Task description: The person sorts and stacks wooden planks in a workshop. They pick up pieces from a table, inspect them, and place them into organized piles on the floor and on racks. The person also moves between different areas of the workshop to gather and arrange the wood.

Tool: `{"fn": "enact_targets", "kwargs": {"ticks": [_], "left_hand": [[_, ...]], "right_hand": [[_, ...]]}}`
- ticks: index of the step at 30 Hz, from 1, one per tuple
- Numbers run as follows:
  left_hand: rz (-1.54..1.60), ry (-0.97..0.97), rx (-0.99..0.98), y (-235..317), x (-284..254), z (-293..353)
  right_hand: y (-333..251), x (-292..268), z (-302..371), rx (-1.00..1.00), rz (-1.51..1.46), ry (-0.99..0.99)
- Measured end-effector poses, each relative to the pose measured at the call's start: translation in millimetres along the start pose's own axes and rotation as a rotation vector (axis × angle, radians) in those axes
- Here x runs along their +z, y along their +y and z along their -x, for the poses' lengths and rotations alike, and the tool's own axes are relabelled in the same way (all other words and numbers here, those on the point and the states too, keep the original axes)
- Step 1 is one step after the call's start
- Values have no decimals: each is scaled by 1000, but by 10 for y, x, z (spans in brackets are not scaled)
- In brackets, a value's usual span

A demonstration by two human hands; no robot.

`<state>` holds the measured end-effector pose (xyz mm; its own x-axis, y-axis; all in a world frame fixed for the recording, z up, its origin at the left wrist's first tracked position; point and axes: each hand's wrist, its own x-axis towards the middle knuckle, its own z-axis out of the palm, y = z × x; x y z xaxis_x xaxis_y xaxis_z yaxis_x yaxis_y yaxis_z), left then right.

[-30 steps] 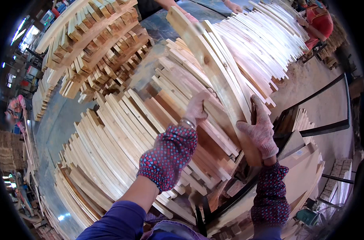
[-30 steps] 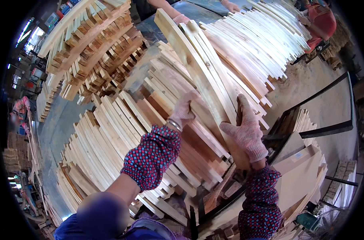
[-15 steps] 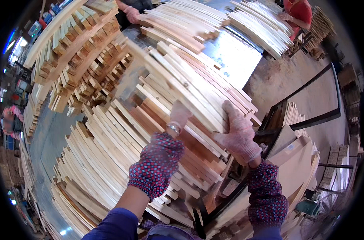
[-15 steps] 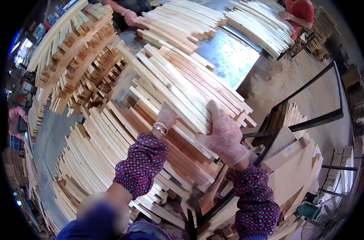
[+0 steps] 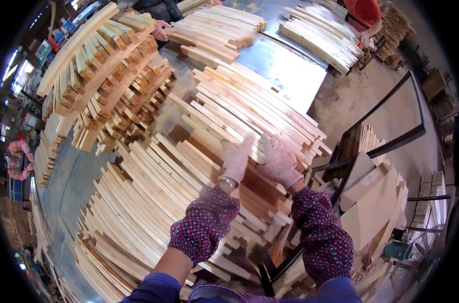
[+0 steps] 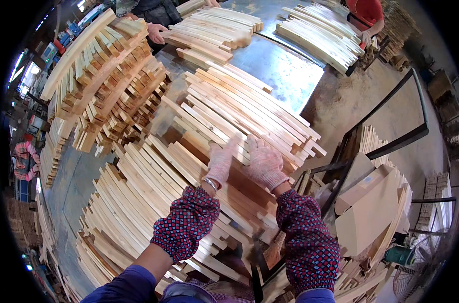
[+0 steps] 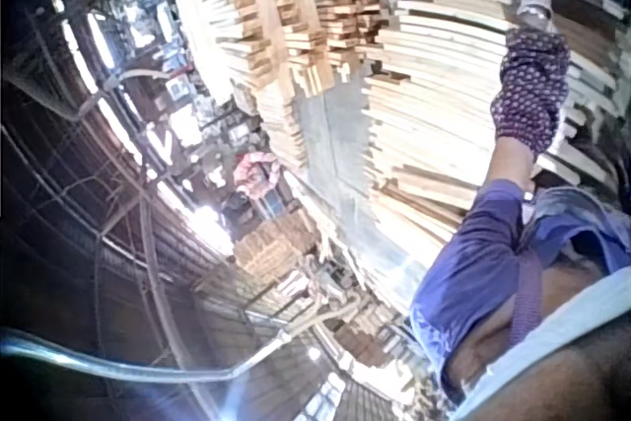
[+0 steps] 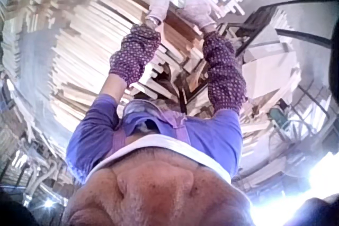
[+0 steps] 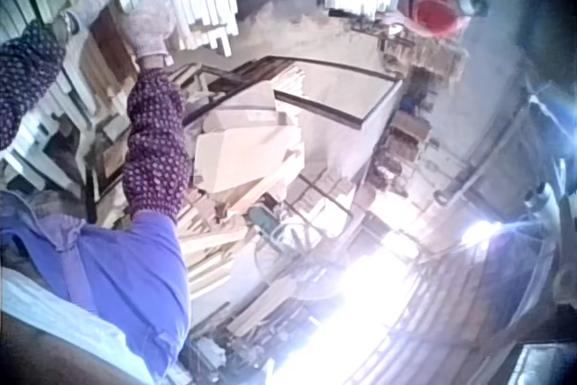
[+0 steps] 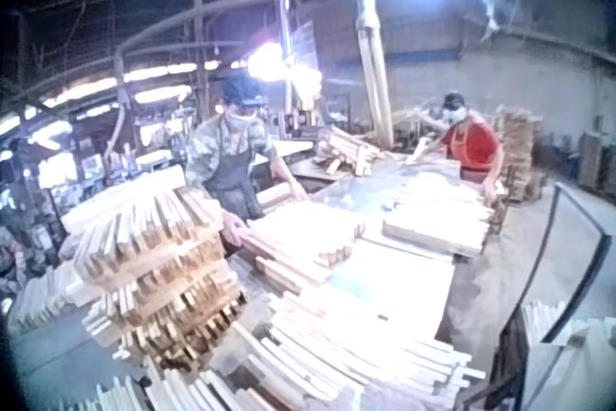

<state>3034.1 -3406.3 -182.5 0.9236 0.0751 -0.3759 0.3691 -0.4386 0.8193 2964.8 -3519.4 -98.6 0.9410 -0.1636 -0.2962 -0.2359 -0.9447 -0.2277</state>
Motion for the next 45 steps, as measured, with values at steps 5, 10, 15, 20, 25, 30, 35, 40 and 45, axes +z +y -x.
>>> {"fn": "enact_targets", "kwargs": {"ticks": [5, 10, 15, 20, 25, 30, 35, 40, 45], "left_hand": [[-278, -268, -13, 221, -425, 154], [132, -539, -112, 28, -527, 147], [36, -544, -73, 14, -423, 255], [11, -321, 124, -128, -354, 329], [-153, 18, 282, -78, -311, 220], [-257, 52, 110, 189, -37, 189], [-144, 337, 112, 7, 353, 58], [148, 308, 108, 101, 404, 94], [616, 241, 99, -26, 412, 9]], "right_hand": [[8, 324, 41, -51, 144, 176], [-21, 336, 144, 2, 65, 334], [204, 116, -41, 168, -149, 446], [387, -303, -600, 341, -176, 375], [636, -483, -1182, 405, -163, 224], [1057, -455, -1685, 325, -235, 52], [899, -440, -1806, 294, -243, -39], [1006, -244, -1699, 291, -175, 61], [875, -291, -1523, 307, -254, 106]]}}
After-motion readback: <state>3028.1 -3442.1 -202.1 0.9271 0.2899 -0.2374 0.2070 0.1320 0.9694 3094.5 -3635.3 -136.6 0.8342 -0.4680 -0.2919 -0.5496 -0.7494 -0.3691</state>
